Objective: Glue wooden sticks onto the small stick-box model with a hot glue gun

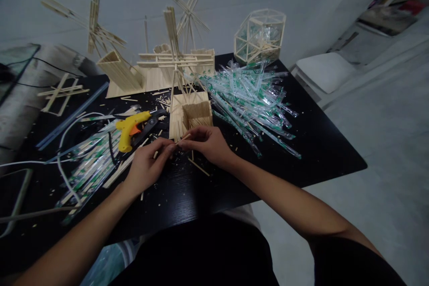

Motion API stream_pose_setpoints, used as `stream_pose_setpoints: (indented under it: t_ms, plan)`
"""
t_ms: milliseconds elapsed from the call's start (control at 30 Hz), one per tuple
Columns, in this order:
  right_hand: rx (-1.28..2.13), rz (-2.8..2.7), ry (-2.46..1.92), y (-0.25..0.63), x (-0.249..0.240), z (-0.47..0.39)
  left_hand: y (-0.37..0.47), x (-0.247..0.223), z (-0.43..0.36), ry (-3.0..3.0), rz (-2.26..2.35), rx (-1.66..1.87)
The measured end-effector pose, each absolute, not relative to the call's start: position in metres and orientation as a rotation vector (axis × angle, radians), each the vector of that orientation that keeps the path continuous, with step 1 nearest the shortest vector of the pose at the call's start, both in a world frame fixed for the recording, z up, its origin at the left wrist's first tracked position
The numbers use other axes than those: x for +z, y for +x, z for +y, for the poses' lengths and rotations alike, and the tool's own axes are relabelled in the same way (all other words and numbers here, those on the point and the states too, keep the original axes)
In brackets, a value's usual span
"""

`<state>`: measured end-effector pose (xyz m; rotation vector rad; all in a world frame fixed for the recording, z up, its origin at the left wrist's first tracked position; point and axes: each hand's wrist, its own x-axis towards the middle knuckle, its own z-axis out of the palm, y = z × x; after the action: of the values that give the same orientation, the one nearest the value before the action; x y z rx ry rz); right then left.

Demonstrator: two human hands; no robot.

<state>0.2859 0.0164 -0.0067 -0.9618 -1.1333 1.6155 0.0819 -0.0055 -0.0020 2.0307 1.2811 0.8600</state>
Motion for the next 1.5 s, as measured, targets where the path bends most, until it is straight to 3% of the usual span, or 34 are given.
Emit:
stream_pose_setpoints:
  t_ms: [933,1500]
  plan:
    - [1.747,-1.337,-0.955,0.294,-0.016,0.018,0.076,-0.003,-0.005,2.287,1.121,0.802]
    - [1.184,-1.565,-1.082,0.296,-0.017,0.016,0.067,-0.001,0.005,2.322,1.209,0.82]
